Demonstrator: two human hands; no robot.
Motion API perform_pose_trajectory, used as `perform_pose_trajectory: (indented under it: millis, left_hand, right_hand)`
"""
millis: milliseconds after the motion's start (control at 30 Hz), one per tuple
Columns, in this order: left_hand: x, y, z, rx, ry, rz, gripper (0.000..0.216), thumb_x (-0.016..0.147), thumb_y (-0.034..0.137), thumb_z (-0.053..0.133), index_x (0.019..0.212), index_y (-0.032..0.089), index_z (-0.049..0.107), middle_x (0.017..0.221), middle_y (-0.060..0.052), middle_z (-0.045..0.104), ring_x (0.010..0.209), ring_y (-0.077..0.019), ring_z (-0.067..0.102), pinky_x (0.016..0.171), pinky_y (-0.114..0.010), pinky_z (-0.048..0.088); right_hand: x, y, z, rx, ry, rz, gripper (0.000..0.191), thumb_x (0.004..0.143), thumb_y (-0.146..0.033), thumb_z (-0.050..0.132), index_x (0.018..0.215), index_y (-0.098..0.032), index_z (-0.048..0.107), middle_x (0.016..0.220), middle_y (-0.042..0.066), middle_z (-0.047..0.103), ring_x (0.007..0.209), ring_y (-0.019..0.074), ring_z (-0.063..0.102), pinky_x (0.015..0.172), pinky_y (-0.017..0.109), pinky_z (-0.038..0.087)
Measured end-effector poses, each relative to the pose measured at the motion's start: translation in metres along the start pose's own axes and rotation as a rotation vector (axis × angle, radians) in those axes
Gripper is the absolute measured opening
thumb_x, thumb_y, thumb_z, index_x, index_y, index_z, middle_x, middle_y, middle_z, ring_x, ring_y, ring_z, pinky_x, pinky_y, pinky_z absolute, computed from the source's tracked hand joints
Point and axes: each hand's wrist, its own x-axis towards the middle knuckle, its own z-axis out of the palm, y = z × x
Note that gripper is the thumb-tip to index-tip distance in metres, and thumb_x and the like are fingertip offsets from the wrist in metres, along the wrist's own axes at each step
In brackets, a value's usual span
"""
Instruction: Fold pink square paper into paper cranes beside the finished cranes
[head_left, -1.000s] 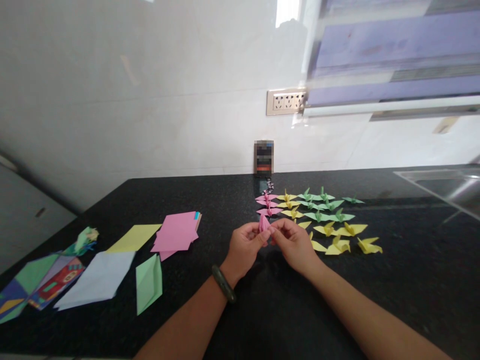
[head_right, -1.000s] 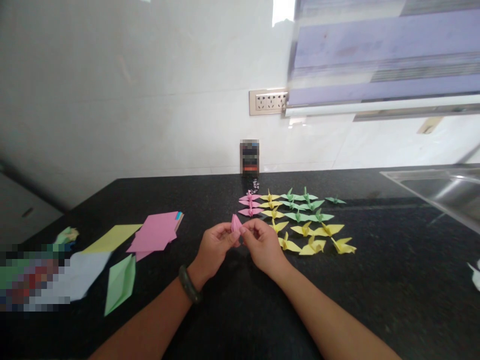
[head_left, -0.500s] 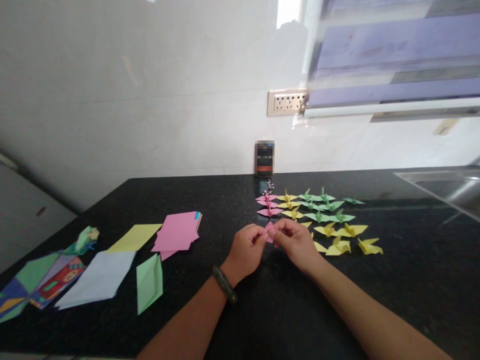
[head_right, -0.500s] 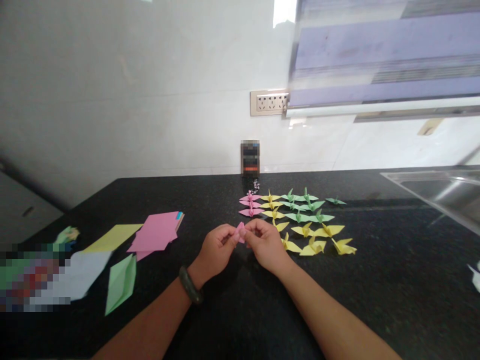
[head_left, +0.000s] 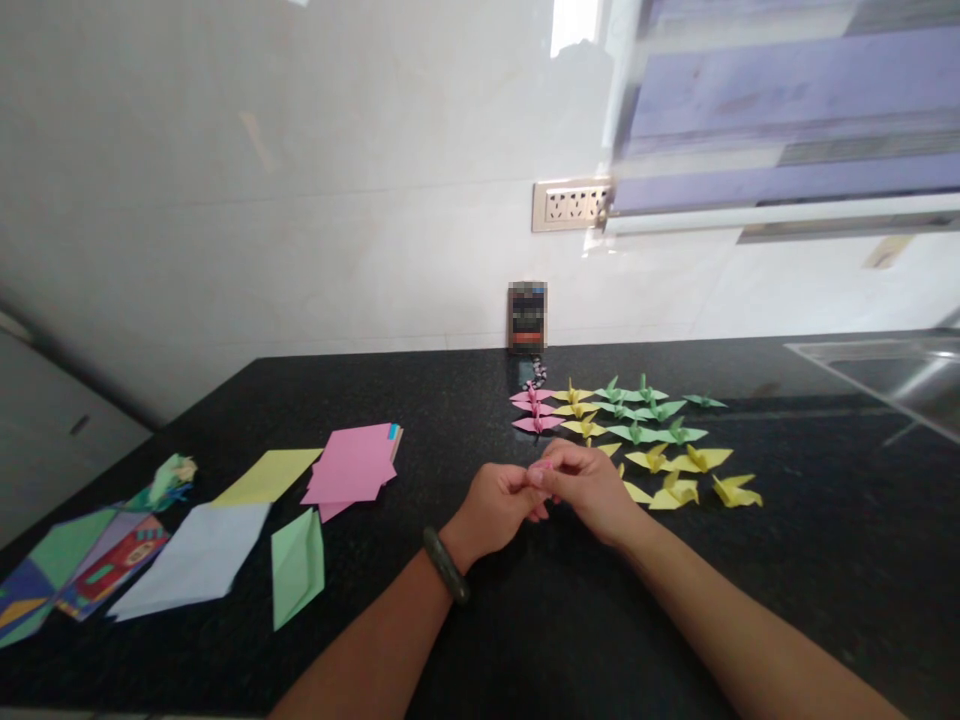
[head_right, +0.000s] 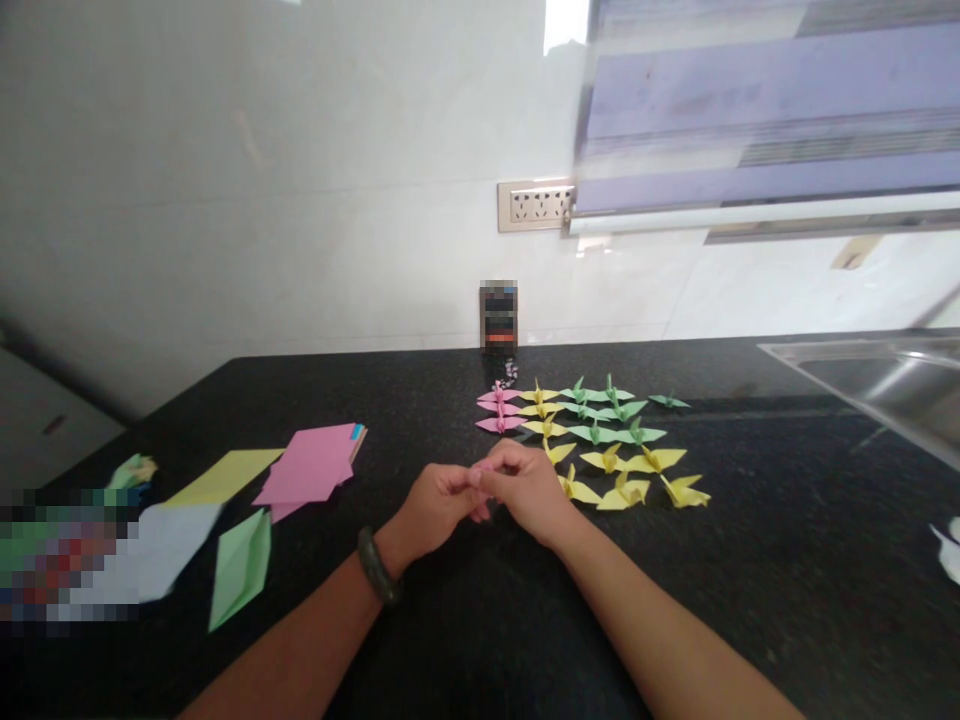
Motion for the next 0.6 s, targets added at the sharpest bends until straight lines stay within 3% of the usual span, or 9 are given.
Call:
perform_pose_trajectory:
  millis: [100, 267, 400, 500, 600]
  left_hand:
    - [-0.0017, 0.0030, 0.0018, 0.044, -0.022, 0.036, 0.033, 0.073, 0.038, 0.056, 0.051, 0.014, 0.060, 0.047, -0.002, 0.057, 0.045, -0.0106, 0.050, 0.047, -0.021, 0.040]
    - [-0.0013, 0.0036, 0.0019, 0.103, 0.008, 0.066, 0.037, 0.076, 0.039, 0.052, 0.049, 0.014, 0.057, 0.047, -0.001, 0.055, 0.045, -0.0095, 0.048, 0.047, -0.021, 0.036]
    - [0.0005, 0.0011, -0.0010, 0.118, 0.144, 0.061, 0.040, 0.077, 0.042, 0.050, 0.047, 0.015, 0.050, 0.044, 0.002, 0.047, 0.043, -0.0078, 0.040, 0.045, -0.021, 0.031]
    - [0.0016, -0.0001, -0.0027, 0.132, 0.216, 0.061, 0.039, 0.076, 0.041, 0.051, 0.047, 0.015, 0.046, 0.043, 0.004, 0.042, 0.042, -0.0066, 0.036, 0.044, -0.020, 0.027]
    - [0.0032, -0.0015, -0.0017, 0.071, 0.196, 0.035, 0.035, 0.075, 0.039, 0.054, 0.051, 0.014, 0.051, 0.047, 0.002, 0.048, 0.045, -0.0077, 0.042, 0.047, -0.020, 0.033]
  right_hand:
    - [-0.0005, 0.0018, 0.0004, 0.056, 0.031, 0.014, 0.027, 0.064, -0.034, 0.070, 0.049, -0.015, 0.057, 0.055, -0.003, 0.049, 0.046, 0.0069, 0.043, 0.043, 0.021, 0.034]
    - [0.0024, 0.0059, 0.0014, 0.187, 0.005, 0.117, 0.035, 0.075, -0.043, 0.057, 0.055, -0.014, 0.060, 0.051, -0.001, 0.052, 0.042, 0.0063, 0.039, 0.042, 0.021, 0.031]
    - [0.0025, 0.0051, 0.0011, 0.128, -0.021, 0.119, 0.026, 0.071, -0.041, 0.063, 0.072, -0.016, 0.063, 0.061, -0.001, 0.056, 0.049, 0.0079, 0.045, 0.044, 0.020, 0.034]
    - [0.0022, 0.0050, 0.0008, 0.049, 0.020, 0.084, 0.023, 0.068, -0.038, 0.066, 0.065, -0.016, 0.060, 0.058, -0.003, 0.053, 0.049, 0.0077, 0.043, 0.045, 0.020, 0.034]
    - [0.0033, 0.0054, -0.0004, -0.014, 0.052, 0.040, 0.026, 0.071, -0.038, 0.062, 0.058, -0.015, 0.058, 0.052, -0.003, 0.050, 0.047, 0.0076, 0.040, 0.046, 0.022, 0.033]
